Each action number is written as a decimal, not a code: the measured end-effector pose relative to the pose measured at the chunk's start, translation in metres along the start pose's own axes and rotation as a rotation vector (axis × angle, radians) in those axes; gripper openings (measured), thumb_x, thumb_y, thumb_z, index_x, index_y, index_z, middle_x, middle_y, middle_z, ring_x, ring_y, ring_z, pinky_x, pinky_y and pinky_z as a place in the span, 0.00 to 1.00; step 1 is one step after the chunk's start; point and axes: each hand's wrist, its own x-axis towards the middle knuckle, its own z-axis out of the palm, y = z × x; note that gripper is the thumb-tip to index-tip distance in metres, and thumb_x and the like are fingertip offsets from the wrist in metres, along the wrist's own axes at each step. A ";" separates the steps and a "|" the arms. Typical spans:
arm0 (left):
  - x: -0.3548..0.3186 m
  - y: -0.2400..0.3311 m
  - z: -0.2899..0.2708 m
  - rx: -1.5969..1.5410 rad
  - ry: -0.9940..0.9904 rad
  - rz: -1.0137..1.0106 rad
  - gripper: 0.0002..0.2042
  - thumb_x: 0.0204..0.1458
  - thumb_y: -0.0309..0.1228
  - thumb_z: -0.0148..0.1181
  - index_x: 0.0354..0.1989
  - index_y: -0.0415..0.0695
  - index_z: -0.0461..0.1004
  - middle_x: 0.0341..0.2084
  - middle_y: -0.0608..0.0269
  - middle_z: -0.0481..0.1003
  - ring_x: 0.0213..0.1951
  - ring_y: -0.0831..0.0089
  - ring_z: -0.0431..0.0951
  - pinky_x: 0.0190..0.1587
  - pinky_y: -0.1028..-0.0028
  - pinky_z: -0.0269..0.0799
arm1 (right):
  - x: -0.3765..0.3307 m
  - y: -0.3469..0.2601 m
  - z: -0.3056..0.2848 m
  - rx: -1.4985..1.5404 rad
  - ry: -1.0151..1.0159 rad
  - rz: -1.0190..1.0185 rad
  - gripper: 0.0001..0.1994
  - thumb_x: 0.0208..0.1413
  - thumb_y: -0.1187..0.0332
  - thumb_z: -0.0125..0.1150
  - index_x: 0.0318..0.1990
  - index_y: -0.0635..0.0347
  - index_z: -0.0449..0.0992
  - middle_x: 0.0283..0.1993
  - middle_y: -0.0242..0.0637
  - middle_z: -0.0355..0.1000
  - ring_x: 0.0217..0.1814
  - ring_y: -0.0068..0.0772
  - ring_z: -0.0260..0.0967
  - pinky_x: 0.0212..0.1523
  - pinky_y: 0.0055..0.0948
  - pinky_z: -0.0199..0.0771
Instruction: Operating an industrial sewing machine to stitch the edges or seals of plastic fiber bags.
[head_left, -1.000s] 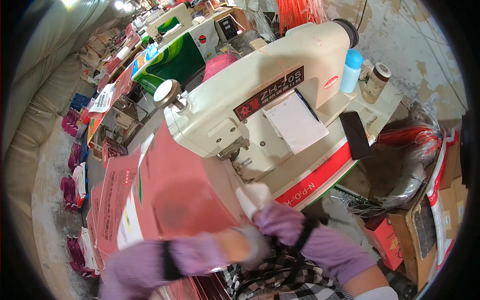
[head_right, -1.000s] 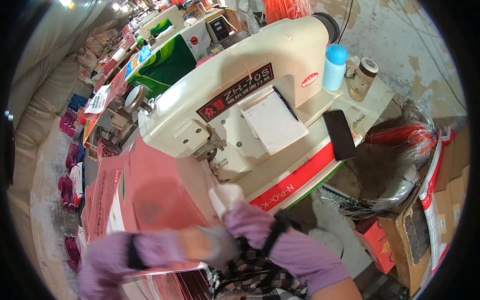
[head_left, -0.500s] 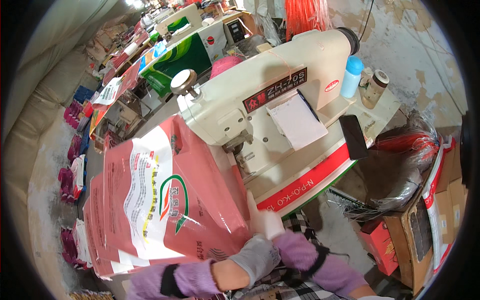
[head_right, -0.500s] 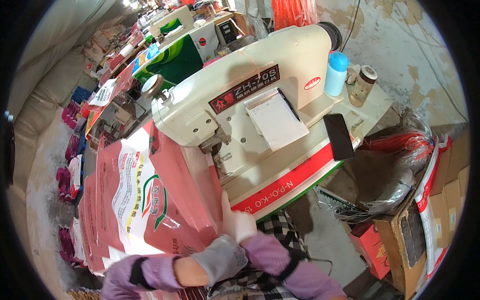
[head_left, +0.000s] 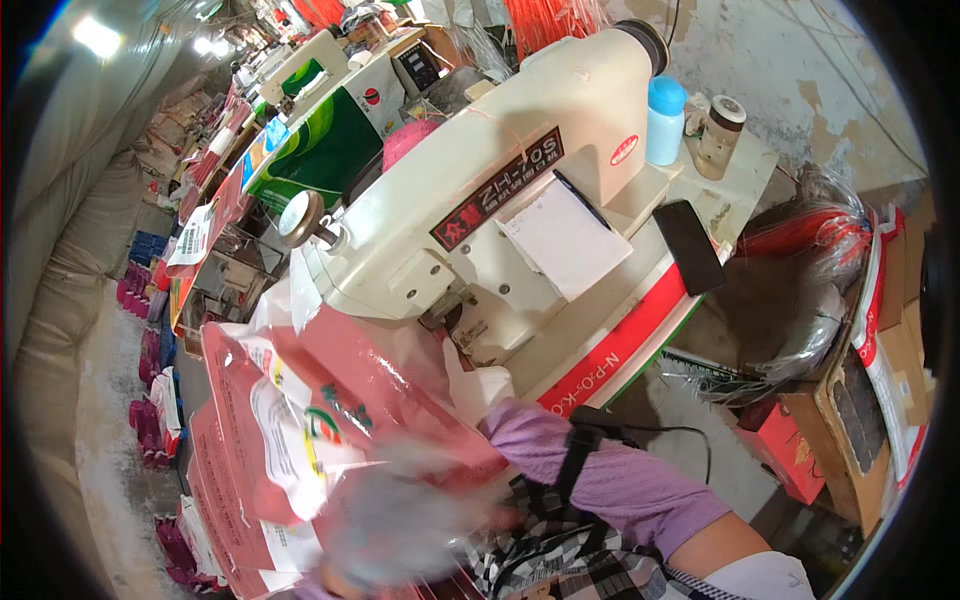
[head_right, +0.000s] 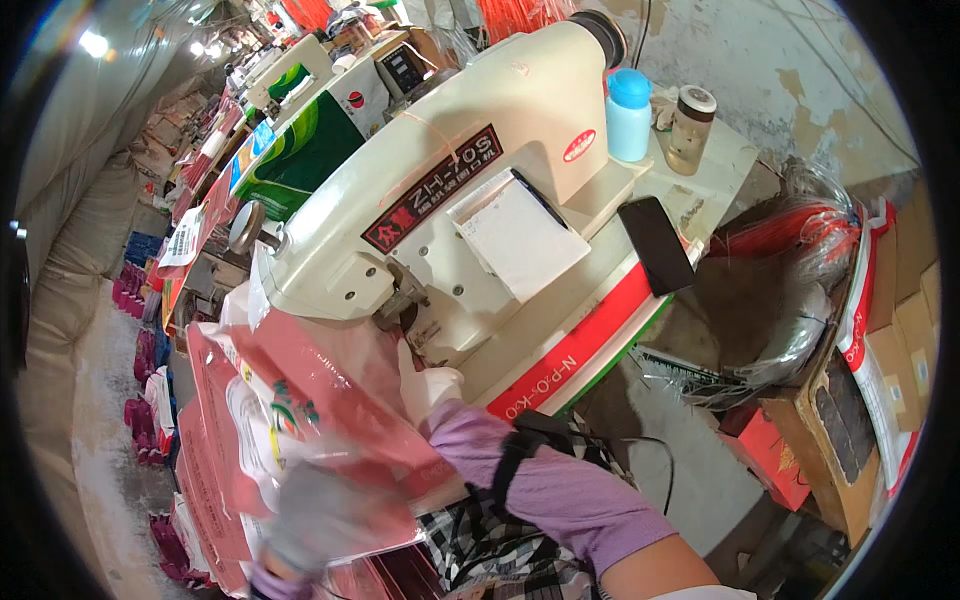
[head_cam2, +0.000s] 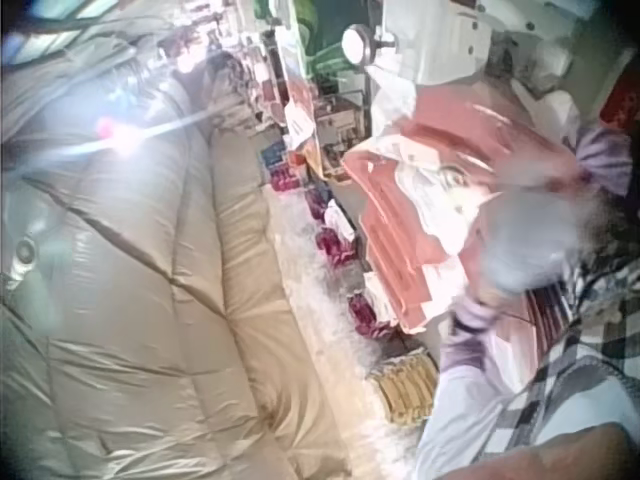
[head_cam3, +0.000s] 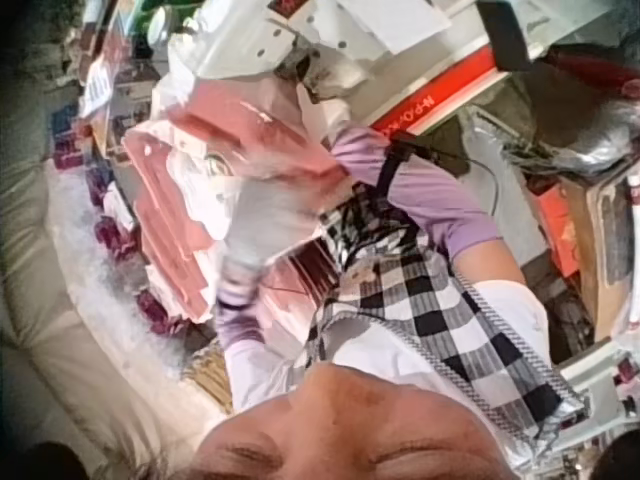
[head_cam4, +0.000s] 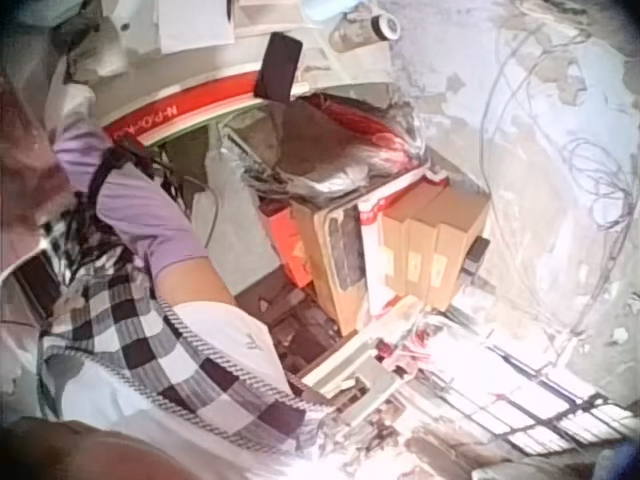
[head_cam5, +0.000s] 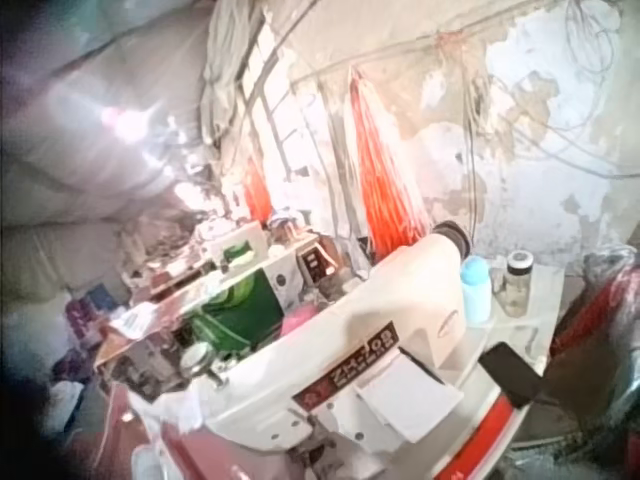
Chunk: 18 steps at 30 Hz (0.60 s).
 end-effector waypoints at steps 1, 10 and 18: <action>0.001 0.003 -0.050 0.546 0.371 0.186 0.21 0.57 0.26 0.50 0.60 0.38 0.63 0.48 0.47 0.70 0.48 0.60 0.71 0.50 0.67 0.67 | -0.019 0.016 -0.007 -0.020 0.012 0.034 0.39 0.54 0.66 0.50 0.72 0.58 0.40 0.25 0.45 0.77 0.24 0.44 0.77 0.24 0.44 0.72; -0.026 -0.101 -0.311 1.406 0.957 0.078 0.08 0.42 0.34 0.61 0.28 0.42 0.78 0.28 0.52 0.76 0.35 0.56 0.75 0.41 0.65 0.71 | -0.103 0.035 -0.049 0.131 0.216 -0.753 0.11 0.52 0.66 0.56 0.39 0.57 0.82 0.62 0.45 0.66 0.70 0.41 0.55 0.64 0.58 0.54; -0.286 -0.021 -0.090 2.345 1.276 0.034 0.20 0.54 0.37 0.58 0.52 0.39 0.75 0.50 0.47 0.74 0.53 0.49 0.72 0.56 0.55 0.67 | -0.118 0.012 -0.045 0.959 0.207 -0.634 0.17 0.58 0.57 0.60 0.44 0.62 0.79 0.45 0.43 0.76 0.48 0.46 0.71 0.49 0.43 0.68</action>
